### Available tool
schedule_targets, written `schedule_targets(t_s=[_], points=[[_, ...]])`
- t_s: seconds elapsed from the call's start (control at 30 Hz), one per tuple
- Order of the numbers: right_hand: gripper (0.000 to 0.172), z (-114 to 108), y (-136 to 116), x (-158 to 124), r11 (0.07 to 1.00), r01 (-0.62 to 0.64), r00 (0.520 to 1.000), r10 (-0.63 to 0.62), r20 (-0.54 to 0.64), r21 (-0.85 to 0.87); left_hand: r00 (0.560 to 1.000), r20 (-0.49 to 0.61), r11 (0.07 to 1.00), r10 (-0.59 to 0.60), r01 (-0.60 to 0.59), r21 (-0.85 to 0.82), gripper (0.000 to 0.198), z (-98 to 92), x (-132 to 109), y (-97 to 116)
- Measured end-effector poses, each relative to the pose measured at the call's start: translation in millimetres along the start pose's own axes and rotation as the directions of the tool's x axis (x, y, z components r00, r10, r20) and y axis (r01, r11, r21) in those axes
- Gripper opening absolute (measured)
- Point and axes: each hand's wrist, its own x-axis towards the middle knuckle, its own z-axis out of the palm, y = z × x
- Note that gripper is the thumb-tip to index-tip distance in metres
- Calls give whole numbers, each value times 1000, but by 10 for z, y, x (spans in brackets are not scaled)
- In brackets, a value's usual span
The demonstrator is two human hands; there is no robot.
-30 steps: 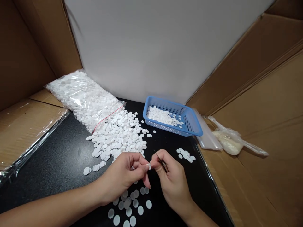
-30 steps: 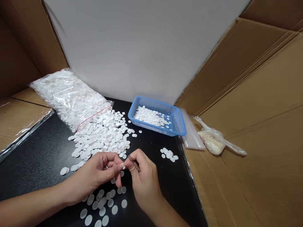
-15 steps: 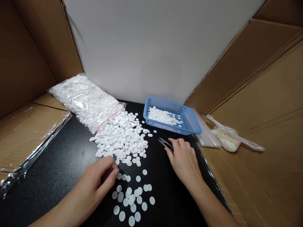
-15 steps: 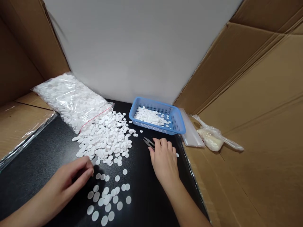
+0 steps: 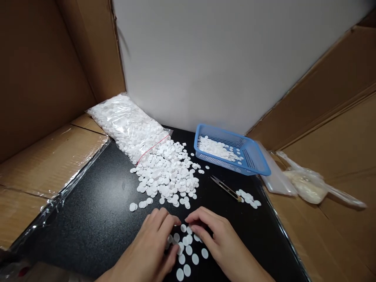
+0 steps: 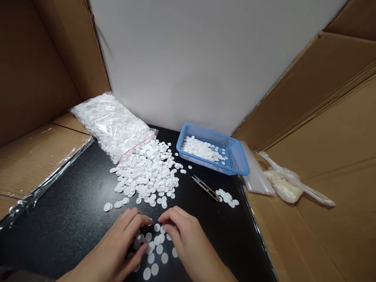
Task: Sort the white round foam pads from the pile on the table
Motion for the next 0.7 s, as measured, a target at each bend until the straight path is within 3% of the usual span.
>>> schedule_targets(t_s=[0.1, 0.2, 0.27, 0.37, 0.43, 0.53, 0.7], points=[[21, 11, -21, -6, 1000, -2, 999, 3, -36, 10, 998, 58, 994, 3, 4, -105, 48, -49, 1, 12], [25, 35, -51, 29, 998, 55, 992, -57, -116, -15, 997, 41, 982, -60, 66, -174, 47, -171, -61, -73], [28, 68, -81, 79, 990, 143, 984, -144, -107, -19, 995, -42, 979, -90, 80, -186, 44, -286, -113, -179], [32, 143, -128, 175, 953, 303, 953, -303, 5, -9, 968, -212, 983, -137, 108, -146, 32, -490, -166, -349], [36, 196, -148, 225, 935, 354, 932, -353, 77, 3, 953, -263, 988, -148, 128, -90, 26, -617, -177, -431], [37, 242, -160, 243, 938, 344, 927, -348, 137, 55, 966, -224, 991, -126, 134, 18, 21, -733, -169, -493], [29, 227, -196, 213, 953, 254, 943, -282, 178, 168, 991, -118, 994, -68, 77, 73, 28, -764, -111, -531]])
